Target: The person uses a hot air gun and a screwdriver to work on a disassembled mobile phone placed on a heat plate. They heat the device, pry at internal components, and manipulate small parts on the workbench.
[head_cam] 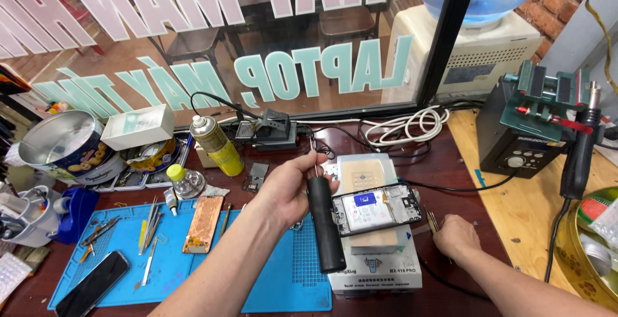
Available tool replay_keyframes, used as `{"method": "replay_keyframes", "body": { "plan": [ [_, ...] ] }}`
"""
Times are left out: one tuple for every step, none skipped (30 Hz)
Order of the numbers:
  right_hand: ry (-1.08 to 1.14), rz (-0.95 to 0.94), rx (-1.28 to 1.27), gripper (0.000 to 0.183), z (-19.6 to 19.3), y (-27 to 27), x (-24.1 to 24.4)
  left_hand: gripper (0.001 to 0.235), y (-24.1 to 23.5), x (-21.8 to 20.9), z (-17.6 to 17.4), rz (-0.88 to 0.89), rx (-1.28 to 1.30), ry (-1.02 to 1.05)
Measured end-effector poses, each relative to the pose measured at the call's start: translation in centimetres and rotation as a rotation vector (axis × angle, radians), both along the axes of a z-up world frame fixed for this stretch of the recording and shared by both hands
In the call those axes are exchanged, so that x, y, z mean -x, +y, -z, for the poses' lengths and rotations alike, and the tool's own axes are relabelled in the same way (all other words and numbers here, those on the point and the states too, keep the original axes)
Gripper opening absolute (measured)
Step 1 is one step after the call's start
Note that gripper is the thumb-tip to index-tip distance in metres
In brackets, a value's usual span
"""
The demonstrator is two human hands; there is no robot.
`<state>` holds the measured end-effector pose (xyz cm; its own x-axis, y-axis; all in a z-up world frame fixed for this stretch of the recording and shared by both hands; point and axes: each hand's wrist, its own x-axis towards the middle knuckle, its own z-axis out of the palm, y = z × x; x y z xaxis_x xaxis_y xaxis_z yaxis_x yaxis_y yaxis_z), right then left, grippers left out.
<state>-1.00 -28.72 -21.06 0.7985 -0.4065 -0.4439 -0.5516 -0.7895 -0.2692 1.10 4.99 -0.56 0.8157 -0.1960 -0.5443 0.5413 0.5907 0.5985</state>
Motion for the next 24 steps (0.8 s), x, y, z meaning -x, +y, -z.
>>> {"method": "replay_keyframes", "body": {
  "plan": [
    [0.015, 0.006, -0.004, 0.034, 0.2, 0.0, -0.2, 0.027, -0.2, 0.1, -0.2, 0.020, -0.018, -0.004],
    [0.001, 0.006, 0.002, 0.038, 0.4, -0.1, -0.2, 0.027, -0.5, 0.2, -0.4, 0.040, -0.036, -0.009],
    [-0.013, 0.006, 0.008, 0.041, 0.4, -0.1, -0.2, 0.027, -0.5, 0.3, -0.7, 0.060, -0.055, -0.014],
    [-0.028, 0.005, 0.013, 0.045, 0.3, -0.1, -0.3, 0.027, -0.5, 0.3, -1.0, 0.067, -0.088, -0.013],
    [-0.022, 0.027, -0.004, 0.045, 0.3, -0.1, -0.3, 0.027, -0.5, 0.5, -1.2, 0.074, -0.121, -0.010],
    [-0.017, 0.049, -0.021, 0.045, 0.3, -0.1, -0.3, 0.028, -0.5, 0.5, -1.3, 0.080, -0.153, -0.007],
    [-0.008, 0.071, -0.039, 0.045, 0.3, -0.1, -0.3, 0.027, -0.5, 0.6, -1.3, 0.082, -0.183, -0.009],
    [-0.004, 0.087, -0.073, 0.042, 0.3, -0.2, -0.1, 0.027, -0.5, 0.7, -1.4, 0.085, -0.212, -0.010],
    [-0.001, 0.104, -0.105, 0.040, 0.2, -0.3, 0.0, 0.026, -0.5, 0.7, -1.4, 0.088, -0.241, -0.012],
    [0.002, 0.121, -0.138, 0.038, 0.0, -0.4, 0.1, 0.026, -0.4, 0.7, -1.5, 0.101, -0.232, -0.030],
    [-0.031, 0.157, -0.138, 0.036, -0.2, -0.5, 0.1, 0.026, -0.4, 0.7, -1.5, 0.112, -0.223, -0.047],
    [-0.065, 0.192, -0.137, 0.033, -0.7, -0.8, 0.1, 0.026, -0.3, 0.8, -1.5, 0.123, -0.214, -0.063],
    [-0.101, 0.231, -0.135, 0.030, -1.4, -1.2, 0.0, 0.024, -0.4, 0.9, -1.6, 0.133, -0.220, -0.098],
    [-0.213, 0.224, -0.190, 0.026, -2.4, -1.5, -0.2, 0.023, -0.4, 1.0, -1.8, 0.144, -0.225, -0.133],
    [-0.327, 0.217, -0.242, 0.023, -3.8, -1.8, -0.8, 0.021, -0.4, 0.9, -2.1, 0.155, -0.228, -0.170],
    [-0.443, 0.209, -0.293, 0.021, -5.4, -1.9, -1.4, 0.018, -0.3, 0.9, -2.4, 0.155, -0.226, -0.199],
    [-0.581, 0.136, -0.298, 0.021, -7.3, -2.1, -1.9, 0.016, -0.6, 0.9, -2.8, 0.165, -0.218, -0.225],
    [-0.718, 0.061, -0.300, 0.021, -9.4, -2.0, -2.4, 0.016, -1.0, 0.9, -3.1, 0.174, -0.210, -0.250],
    [-0.802, 0.000, -0.398, 0.024, -11.4, -1.5, -2.8, 0.015, -1.3, 0.8, -3.3, 0.189, -0.227, -0.259],
    [-0.886, -0.062, -0.494, 0.028, -13.4, -0.7, -3.1, 0.014, -1.7, 0.9, -3.6, 0.203, -0.243, -0.269],
    [-0.799, -0.051, -0.698, 0.027, -15.5, 0.3, -3.1, 0.013, -1.9, 0.9, -3.9, 0.217, -0.259, -0.278],
    [-0.705, -0.039, -0.899, 0.027, -17.4, 1.5, -2.9, 0.013, -2.3, 0.9, -4.1, 0.228, -0.261, -0.298],
    [-0.638, -0.088, -0.909, 0.027, -18.9, 2.9, -2.6, 0.013, -2.7, 0.9, -4.0, 0.242, -0.262, -0.319],
    [-0.569, -0.136, -0.918, 0.027, -20.1, 4.4, -2.1, 0.012, -3.2, 0.9, -3.9, 0.255, -0.264, -0.340]
  ]
}}
